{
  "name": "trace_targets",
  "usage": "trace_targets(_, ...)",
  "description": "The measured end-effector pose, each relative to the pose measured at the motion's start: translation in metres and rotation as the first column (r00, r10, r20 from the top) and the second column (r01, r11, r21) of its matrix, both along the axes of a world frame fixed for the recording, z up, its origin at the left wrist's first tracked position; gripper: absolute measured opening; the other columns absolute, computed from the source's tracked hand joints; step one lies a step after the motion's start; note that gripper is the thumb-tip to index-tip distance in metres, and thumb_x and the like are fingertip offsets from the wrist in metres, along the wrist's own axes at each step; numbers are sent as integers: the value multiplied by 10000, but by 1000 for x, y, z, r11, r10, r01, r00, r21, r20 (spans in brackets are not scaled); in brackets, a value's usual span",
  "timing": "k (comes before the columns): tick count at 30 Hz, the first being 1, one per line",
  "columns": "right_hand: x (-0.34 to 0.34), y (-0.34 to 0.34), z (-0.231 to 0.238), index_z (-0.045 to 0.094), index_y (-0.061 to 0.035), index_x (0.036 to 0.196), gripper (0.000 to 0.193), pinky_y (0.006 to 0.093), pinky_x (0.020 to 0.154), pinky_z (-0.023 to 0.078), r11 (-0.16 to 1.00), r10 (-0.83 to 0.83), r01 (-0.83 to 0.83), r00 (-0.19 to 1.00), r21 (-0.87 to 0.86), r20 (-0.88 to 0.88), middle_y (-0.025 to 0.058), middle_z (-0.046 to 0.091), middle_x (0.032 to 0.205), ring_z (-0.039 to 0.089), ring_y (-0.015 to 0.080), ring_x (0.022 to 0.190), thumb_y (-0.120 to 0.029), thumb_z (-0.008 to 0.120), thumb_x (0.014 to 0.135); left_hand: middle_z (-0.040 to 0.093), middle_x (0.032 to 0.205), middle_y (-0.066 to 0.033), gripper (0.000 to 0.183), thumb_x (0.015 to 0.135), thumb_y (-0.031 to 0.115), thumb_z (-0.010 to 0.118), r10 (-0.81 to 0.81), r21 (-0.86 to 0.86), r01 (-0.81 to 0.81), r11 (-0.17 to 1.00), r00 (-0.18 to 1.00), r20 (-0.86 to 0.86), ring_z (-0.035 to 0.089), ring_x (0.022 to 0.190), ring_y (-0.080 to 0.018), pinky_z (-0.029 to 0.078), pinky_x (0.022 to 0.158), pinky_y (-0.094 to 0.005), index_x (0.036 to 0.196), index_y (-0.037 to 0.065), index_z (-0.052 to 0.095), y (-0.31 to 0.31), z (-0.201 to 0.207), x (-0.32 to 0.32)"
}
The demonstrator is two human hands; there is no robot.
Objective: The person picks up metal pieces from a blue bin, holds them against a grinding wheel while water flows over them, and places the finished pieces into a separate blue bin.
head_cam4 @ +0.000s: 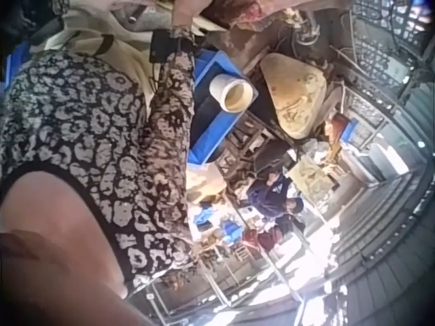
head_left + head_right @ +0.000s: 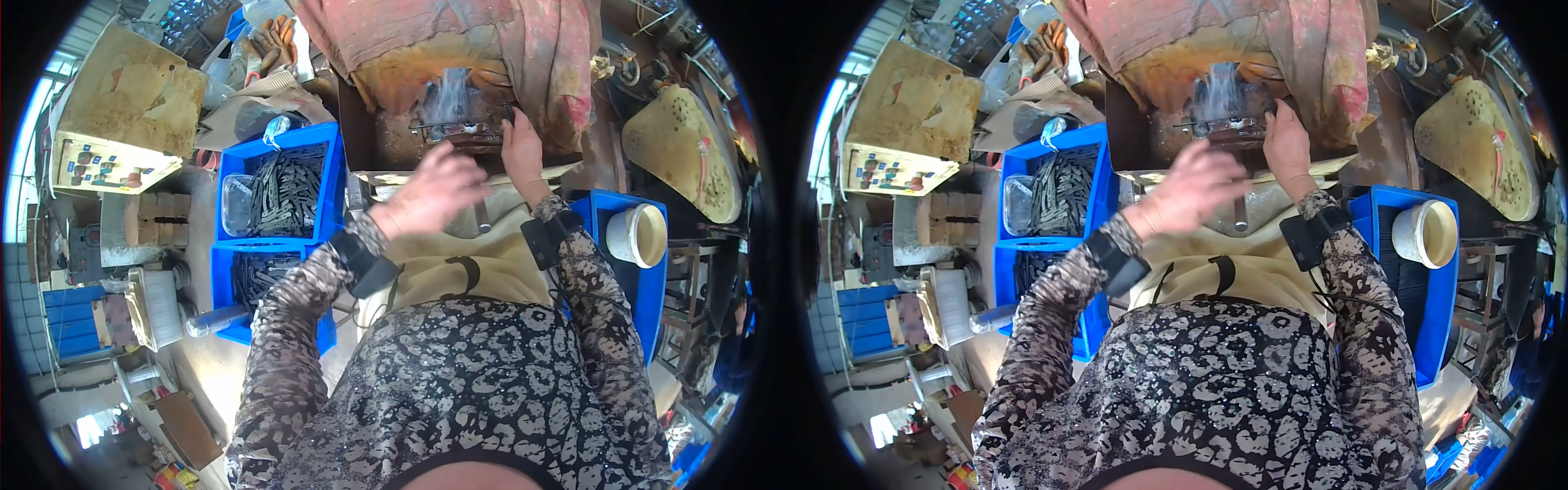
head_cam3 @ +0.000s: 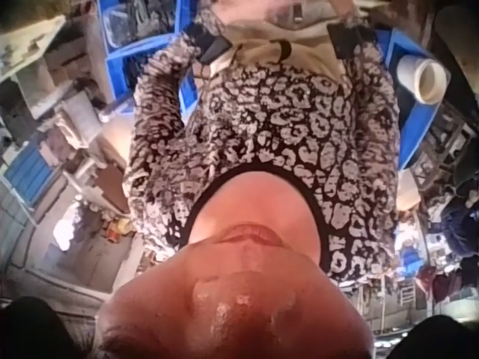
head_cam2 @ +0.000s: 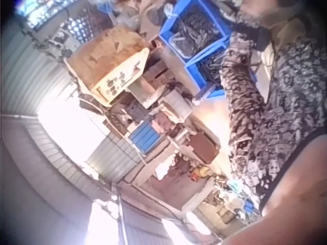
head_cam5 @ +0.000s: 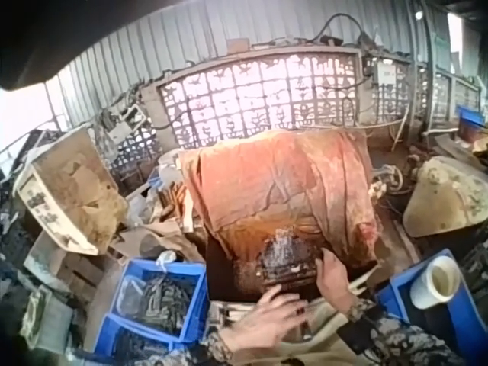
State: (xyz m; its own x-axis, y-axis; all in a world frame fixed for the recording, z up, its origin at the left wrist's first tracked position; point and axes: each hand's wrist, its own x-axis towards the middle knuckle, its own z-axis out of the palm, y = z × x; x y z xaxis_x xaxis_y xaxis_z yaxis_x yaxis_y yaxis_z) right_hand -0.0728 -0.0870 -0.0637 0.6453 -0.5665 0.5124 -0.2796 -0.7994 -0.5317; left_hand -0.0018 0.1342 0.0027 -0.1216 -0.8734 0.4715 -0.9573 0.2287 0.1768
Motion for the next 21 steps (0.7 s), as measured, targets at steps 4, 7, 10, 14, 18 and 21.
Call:
trace_targets(4,2,2,5,504,-34,1179,279,511,695,482,1000,8,-8,1000,2,16,257,622,941,595,457,826,-176,523,939,623,991,-18,392,649,173,703,-79,15,78,997,996,47,586,1009,-206,346,1075,-473,1037,144,649,-5,-14,-16)
trace_targets(7,1,5,4,507,-40,1175,276,517,689,477,999,-17,17,1000,31,24,262,621,929,595,459,825,-184,524,940,627,969,-16,381,646,161,701,-93,-20,95,995,991,98,596,981,-198,361,1057,-480,1023,145,647,-3,-15,-14)
trace_targets(10,2,1,2,507,-43,1174,275,521,695,478,999,-34,33,998,21,60,262,624,921,596,459,825,-189,523,941,640,949,-27,359,675,138,701,-20,-131,23,991,1000,19,618,927,-221,435,992,-446,1030,144,647,-13,-6,-4)
trace_targets(14,2,4,7,507,-32,1175,282,516,713,484,998,-34,33,999,53,17,253,628,944,601,451,835,-189,521,942,661,922,-56,351,757,131,692,258,-183,-287,940,952,-164,645,839,-265,519,795,-400,1096,137,601,-39,37,19)
trace_targets(18,-1,8,11,509,2,1225,333,487,775,479,994,-37,39,999,105,-25,273,621,1006,596,445,909,-187,515,950,674,945,-131,330,831,159,656,380,-173,-438,882,879,-289,652,868,-320,521,723,-419,1142,128,552,-78,62,62)
trace_targets(21,-1,8,10,511,-32,1184,286,489,752,490,999,-38,37,999,29,25,236,629,968,605,430,866,-179,522,939,672,921,-153,308,856,165,622,469,-108,-518,849,831,-298,645,879,-347,500,760,-448,1146,116,532,-105,73,96)
